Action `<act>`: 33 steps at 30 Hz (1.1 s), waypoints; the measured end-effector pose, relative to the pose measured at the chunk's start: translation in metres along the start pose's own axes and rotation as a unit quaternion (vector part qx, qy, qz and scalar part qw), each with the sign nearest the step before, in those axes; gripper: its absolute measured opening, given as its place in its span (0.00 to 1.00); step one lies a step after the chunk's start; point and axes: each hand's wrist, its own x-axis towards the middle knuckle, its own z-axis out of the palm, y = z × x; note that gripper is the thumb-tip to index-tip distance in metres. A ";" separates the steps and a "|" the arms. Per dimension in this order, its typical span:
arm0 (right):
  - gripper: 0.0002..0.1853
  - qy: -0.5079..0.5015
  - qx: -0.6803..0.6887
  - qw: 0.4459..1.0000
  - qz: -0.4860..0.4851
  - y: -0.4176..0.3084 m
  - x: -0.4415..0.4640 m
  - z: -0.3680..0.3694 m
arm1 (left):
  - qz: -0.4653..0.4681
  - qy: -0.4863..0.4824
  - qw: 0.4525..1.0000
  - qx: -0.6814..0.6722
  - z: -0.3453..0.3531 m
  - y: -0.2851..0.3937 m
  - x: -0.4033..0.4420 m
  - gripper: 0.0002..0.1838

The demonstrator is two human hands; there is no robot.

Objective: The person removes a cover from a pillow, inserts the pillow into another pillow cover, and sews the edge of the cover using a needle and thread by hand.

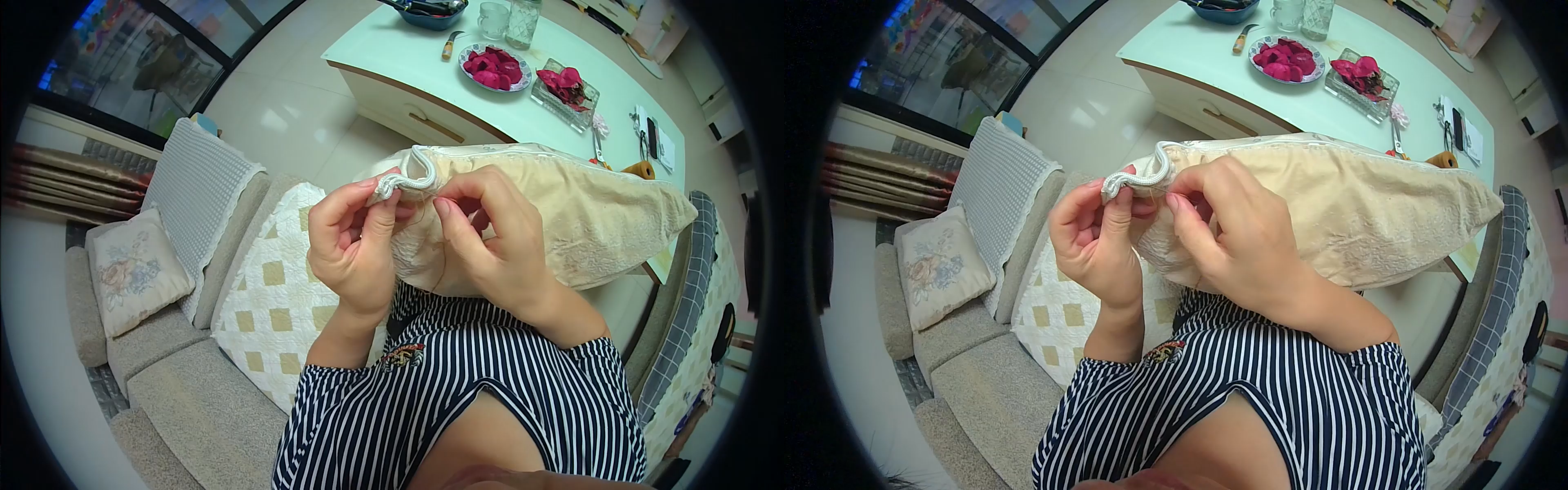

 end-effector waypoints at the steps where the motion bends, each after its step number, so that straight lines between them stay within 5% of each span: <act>1: 0.08 -0.005 -0.037 0.999 -0.030 0.001 0.000 -0.002 | -0.005 0.002 1.000 0.005 0.000 0.000 0.000 0.13; 5: 0.05 -0.011 -0.028 1.000 -0.011 0.007 -0.003 -0.004 | -0.018 -0.006 1.000 -0.015 -0.001 0.001 -0.002 0.14; 10: 0.06 -0.065 0.204 0.962 0.167 0.009 -0.010 0.003 | 0.068 -0.047 0.996 0.029 0.002 -0.003 0.000 0.11; 17: 0.05 -0.074 0.316 0.916 0.235 0.004 -0.012 0.007 | 0.090 -0.085 0.985 0.119 -0.007 -0.001 0.006 0.09; 20: 0.05 -0.072 0.275 0.936 0.208 0.008 -0.010 0.004 | 0.019 -0.039 0.999 0.017 0.000 0.006 0.005 0.10; 22: 0.07 -0.080 0.190 0.974 0.098 0.010 -0.008 0.002 | 0.006 -0.030 1.000 0.000 -0.001 0.005 0.004 0.10; 26: 0.09 -0.089 0.180 0.976 0.078 0.011 -0.007 -0.002 | -0.019 -0.025 0.999 -0.028 -0.002 0.004 0.003 0.10; 33: 0.12 -0.072 0.168 0.982 0.044 0.021 -0.007 -0.002 | 0.056 -0.080 0.995 -0.030 -0.009 -0.004 0.004 0.12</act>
